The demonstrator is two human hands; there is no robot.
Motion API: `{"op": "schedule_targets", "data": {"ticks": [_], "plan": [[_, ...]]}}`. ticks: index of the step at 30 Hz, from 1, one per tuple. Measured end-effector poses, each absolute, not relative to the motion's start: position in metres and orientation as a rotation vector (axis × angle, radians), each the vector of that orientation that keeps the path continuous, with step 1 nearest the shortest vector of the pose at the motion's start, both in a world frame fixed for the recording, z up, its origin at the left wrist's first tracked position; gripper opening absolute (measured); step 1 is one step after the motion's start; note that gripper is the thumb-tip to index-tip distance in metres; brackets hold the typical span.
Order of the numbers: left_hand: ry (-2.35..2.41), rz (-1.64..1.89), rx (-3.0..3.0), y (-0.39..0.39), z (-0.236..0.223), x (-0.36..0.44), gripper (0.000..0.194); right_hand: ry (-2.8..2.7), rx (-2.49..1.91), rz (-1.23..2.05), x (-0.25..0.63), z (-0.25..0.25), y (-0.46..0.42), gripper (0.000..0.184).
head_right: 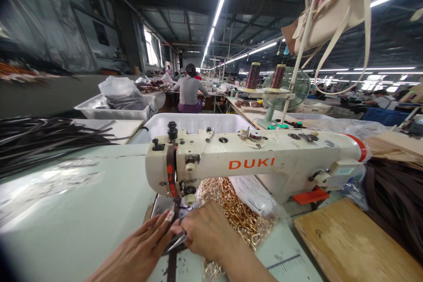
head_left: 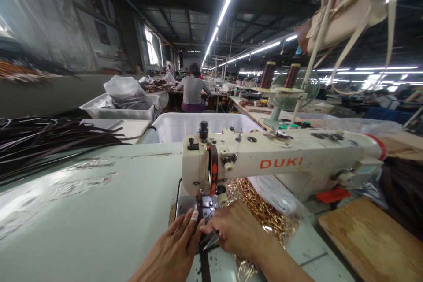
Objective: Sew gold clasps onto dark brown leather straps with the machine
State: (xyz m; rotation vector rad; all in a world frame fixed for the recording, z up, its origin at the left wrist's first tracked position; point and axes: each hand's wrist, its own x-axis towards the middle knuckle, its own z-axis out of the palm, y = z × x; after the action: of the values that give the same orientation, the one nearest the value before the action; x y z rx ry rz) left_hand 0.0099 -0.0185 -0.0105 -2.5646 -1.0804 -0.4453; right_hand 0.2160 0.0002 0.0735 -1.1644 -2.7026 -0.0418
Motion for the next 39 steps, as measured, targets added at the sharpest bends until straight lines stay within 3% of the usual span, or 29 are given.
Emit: {"op": "schedule_targets", "data": {"ticks": [9, 11, 15, 23, 29, 35, 39], "plan": [[-1.086, -0.428, -2.57, -0.021, -0.001, 0.011, 0.042, -2.709, -1.178, -0.017, 0.217, 0.072, 0.0, 0.039], [-1.063, -0.416, -2.609, -0.022, 0.008, 0.008, 0.049, -2.707, -1.172, -0.023, 0.217, 0.072, 0.001, 0.042], [-0.963, -0.32, -2.723, -0.024, 0.025, 0.005, 0.08, -2.714, -1.165, -0.035, 0.216, 0.073, 0.0, 0.042], [-0.889, -0.287, -2.719, -0.008, -0.007, -0.002, 0.089, -2.713, -1.174, -0.046, 0.216, 0.07, 0.0, 0.039], [-0.778, -0.426, -2.796, -0.003, 0.009, -0.003, 0.079, -2.72, -1.18, -0.048, 0.218, 0.07, 0.001, 0.038], [-1.023, 0.017, -2.995, -0.013, 0.073, 0.016, 0.064, -2.735, -1.205, -0.033, 0.218, 0.073, 0.0, 0.034], [-1.141, -0.125, -3.077, -0.01, 0.067, 0.014, 0.048, -2.722, -1.206, -0.012, 0.218, 0.072, 0.0, 0.036]]}}
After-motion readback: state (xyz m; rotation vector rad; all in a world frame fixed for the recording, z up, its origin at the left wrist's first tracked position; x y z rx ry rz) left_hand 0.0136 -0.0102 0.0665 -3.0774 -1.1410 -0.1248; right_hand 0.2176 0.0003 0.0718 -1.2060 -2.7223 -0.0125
